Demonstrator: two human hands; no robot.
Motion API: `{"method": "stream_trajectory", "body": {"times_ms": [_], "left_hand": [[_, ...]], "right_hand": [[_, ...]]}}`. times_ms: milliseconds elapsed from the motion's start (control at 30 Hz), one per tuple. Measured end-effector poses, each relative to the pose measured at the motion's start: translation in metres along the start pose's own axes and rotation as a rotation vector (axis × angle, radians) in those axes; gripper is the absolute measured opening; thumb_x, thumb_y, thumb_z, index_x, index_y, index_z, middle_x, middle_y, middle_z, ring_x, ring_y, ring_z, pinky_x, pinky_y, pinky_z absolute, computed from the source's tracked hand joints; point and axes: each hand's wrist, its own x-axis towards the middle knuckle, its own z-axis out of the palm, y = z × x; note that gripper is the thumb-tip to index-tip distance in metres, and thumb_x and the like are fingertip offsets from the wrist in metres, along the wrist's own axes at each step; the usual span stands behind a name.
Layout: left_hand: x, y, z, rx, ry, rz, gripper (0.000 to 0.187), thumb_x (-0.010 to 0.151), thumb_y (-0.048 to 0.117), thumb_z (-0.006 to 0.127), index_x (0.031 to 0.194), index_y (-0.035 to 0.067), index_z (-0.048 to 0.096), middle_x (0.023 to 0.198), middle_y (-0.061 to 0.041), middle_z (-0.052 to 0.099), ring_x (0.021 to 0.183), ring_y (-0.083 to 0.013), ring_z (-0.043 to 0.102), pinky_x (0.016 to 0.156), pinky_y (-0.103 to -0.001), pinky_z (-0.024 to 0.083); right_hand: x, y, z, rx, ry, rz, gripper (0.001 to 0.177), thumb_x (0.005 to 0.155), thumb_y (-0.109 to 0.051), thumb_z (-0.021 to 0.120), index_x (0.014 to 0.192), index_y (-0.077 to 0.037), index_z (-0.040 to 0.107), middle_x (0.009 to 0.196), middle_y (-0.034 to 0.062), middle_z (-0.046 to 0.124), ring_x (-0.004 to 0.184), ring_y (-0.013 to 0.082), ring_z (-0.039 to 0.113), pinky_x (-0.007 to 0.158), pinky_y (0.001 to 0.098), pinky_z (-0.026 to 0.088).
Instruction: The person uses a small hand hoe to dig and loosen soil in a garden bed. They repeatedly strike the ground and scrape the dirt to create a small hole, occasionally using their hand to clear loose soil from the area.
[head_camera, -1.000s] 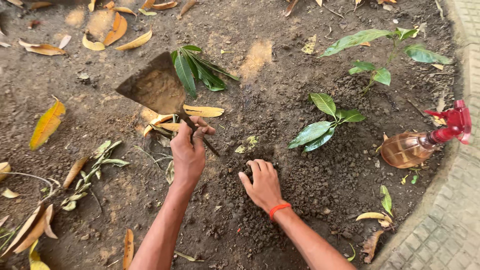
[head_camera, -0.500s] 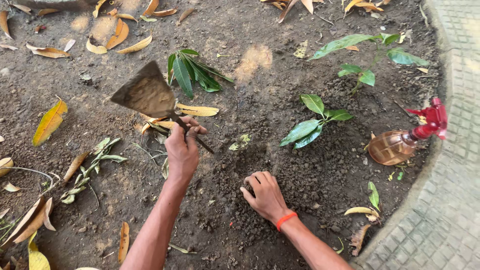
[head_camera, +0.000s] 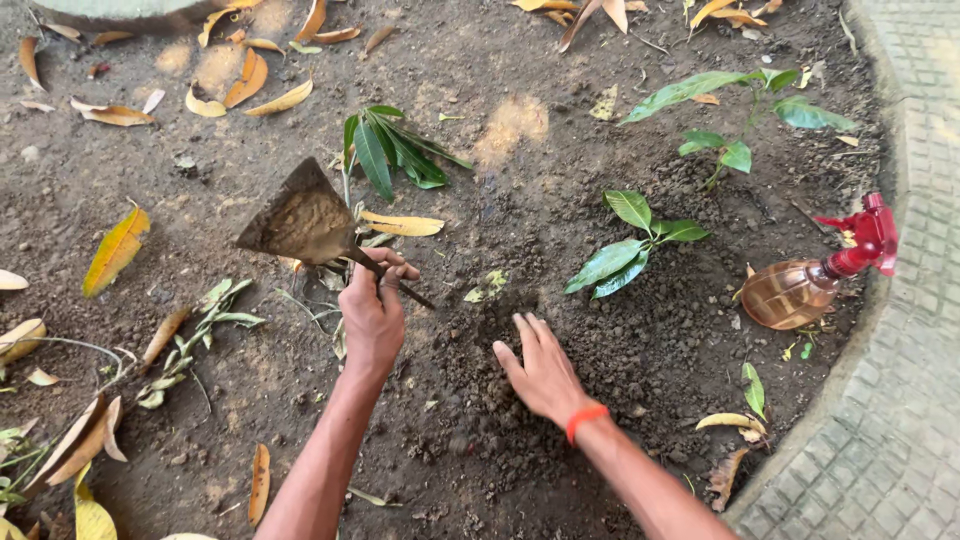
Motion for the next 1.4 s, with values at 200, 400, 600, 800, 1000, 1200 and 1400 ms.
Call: {"method": "stream_trajectory", "body": {"times_ms": [200, 400, 600, 800, 1000, 1200, 1400], "left_hand": [[0.002, -0.004, 0.002, -0.018, -0.011, 0.005, 0.009, 0.105, -0.002, 0.051, 0.109, 0.003, 0.058, 0.09, -0.011, 0.076, 0.09, -0.019, 0.076, 0.084, -0.035, 0.061], [-0.003, -0.003, 0.002, -0.058, -0.028, 0.038, 0.012, 0.104, -0.003, 0.047, 0.11, 0.003, 0.057, 0.093, -0.011, 0.075, 0.093, -0.0187, 0.076, 0.083, -0.034, 0.062], [-0.007, 0.0, -0.001, -0.046, -0.022, 0.02, 0.008, 0.106, -0.001, 0.05, 0.108, 0.003, 0.057, 0.093, -0.012, 0.074, 0.091, -0.0186, 0.076, 0.08, -0.034, 0.063], [0.001, -0.002, 0.002, -0.015, -0.02, -0.016, 0.011, 0.105, -0.002, 0.05, 0.109, 0.004, 0.058, 0.092, -0.011, 0.077, 0.091, -0.0192, 0.076, 0.082, -0.037, 0.062], [-0.002, -0.009, 0.002, -0.042, -0.007, 0.033, 0.014, 0.103, -0.005, 0.049, 0.111, 0.004, 0.057, 0.094, -0.012, 0.075, 0.094, -0.0197, 0.077, 0.082, -0.035, 0.064], [-0.005, -0.007, 0.0, -0.037, -0.009, 0.028, 0.014, 0.104, -0.004, 0.049, 0.11, 0.004, 0.057, 0.093, -0.012, 0.074, 0.093, -0.0194, 0.077, 0.081, -0.034, 0.063], [-0.007, -0.002, -0.003, -0.066, -0.016, -0.015, 0.007, 0.106, 0.0, 0.051, 0.11, 0.003, 0.056, 0.092, -0.011, 0.074, 0.092, -0.0181, 0.076, 0.081, -0.034, 0.061]], "right_hand": [[0.008, -0.014, 0.034, -0.364, -0.074, -0.041, 0.085, 0.103, -0.064, 0.04, 0.151, 0.007, 0.035, 0.158, 0.0327, 0.03, 0.148, 0.0423, 0.028, 0.123, 0.0497, 0.023], [-0.019, -0.024, -0.011, -0.256, -0.152, -0.321, 0.072, 0.101, -0.057, 0.046, 0.136, 0.005, 0.052, 0.137, 0.0255, 0.055, 0.13, 0.0374, 0.051, 0.11, 0.0505, 0.04], [-0.018, -0.012, -0.049, -0.516, -0.437, -0.143, 0.061, 0.102, -0.053, 0.039, 0.141, -0.009, 0.054, 0.131, 0.0154, 0.06, 0.116, 0.0271, 0.064, 0.105, 0.0424, 0.052], [0.043, 0.042, 0.012, -0.397, 0.044, -0.51, 0.063, 0.11, -0.046, 0.051, 0.135, 0.012, 0.051, 0.137, 0.0337, 0.049, 0.133, 0.0495, 0.046, 0.109, 0.0589, 0.038], [0.005, 0.004, 0.012, -0.222, -0.004, -0.215, 0.049, 0.102, -0.041, 0.053, 0.122, 0.003, 0.062, 0.126, 0.02, 0.06, 0.122, 0.0347, 0.055, 0.105, 0.0488, 0.044], [-0.028, -0.017, -0.024, -0.205, -0.271, -0.17, 0.035, 0.107, -0.034, 0.052, 0.101, -0.004, 0.068, 0.103, 0.0139, 0.066, 0.1, 0.0256, 0.062, 0.094, 0.0408, 0.053], [-0.036, 0.007, -0.019, -0.007, -0.186, 0.008, 0.044, 0.102, -0.046, 0.051, 0.102, -0.007, 0.073, 0.109, 0.0087, 0.075, 0.102, 0.0203, 0.072, 0.097, 0.0359, 0.061]]}}
